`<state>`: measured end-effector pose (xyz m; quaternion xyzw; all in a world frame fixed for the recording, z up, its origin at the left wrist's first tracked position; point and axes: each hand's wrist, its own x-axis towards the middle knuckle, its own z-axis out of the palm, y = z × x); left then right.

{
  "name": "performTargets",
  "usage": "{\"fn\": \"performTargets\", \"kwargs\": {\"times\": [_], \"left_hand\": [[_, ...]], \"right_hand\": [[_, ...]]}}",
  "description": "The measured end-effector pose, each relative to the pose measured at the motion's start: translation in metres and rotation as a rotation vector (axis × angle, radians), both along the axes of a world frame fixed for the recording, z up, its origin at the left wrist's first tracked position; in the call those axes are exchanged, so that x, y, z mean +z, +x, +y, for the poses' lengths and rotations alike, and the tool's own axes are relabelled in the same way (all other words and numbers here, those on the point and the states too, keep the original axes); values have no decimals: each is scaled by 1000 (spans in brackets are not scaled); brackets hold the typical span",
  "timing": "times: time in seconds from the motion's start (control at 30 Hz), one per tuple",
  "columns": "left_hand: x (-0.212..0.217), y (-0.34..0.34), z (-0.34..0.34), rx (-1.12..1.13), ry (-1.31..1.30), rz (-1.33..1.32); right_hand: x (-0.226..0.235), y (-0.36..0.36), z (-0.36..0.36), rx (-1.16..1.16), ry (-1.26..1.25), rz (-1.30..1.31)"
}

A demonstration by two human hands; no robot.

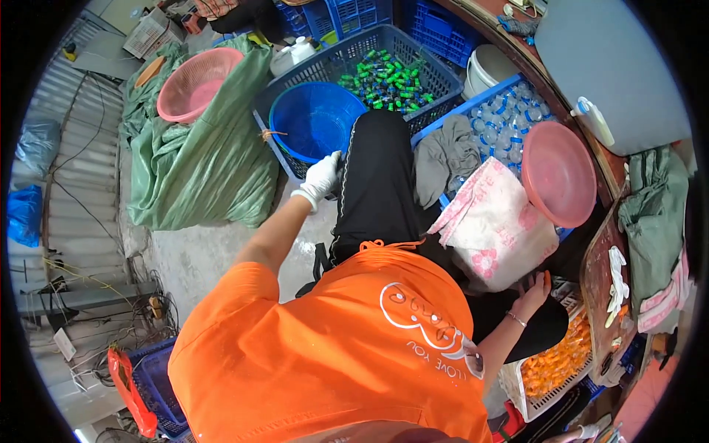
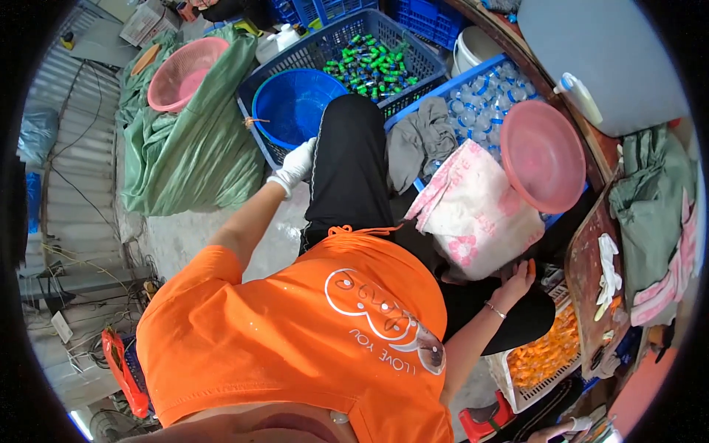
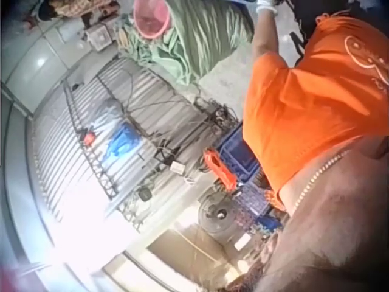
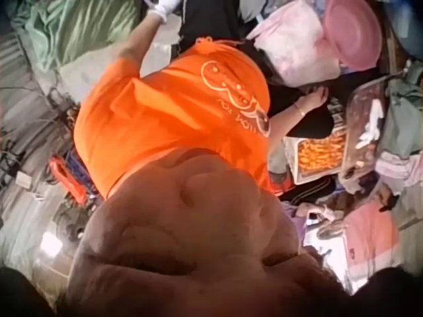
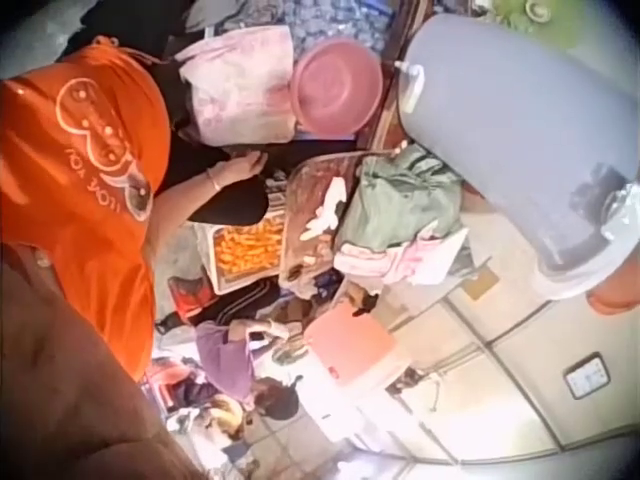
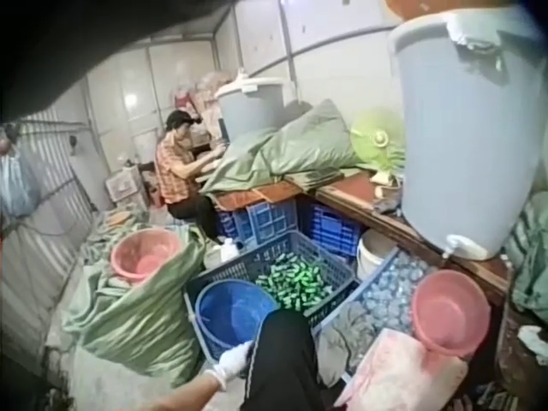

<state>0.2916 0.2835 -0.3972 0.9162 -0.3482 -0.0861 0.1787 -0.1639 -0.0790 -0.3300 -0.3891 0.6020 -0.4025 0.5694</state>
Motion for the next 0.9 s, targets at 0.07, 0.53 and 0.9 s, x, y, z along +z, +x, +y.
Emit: {"fn": "performTargets", "kwargs": {"times": [0.07,0.53,0.9], "left_hand": [[30,-19,-18,201,177,6],[11,18,-9,123,146,-216],[-128,111,54,263,-107,160]], "right_hand": [[-10,-4,-4,-1,26,-16],[24,-4,28,162,-348,131],[-140,-268,135,364,-237,1007]]}}
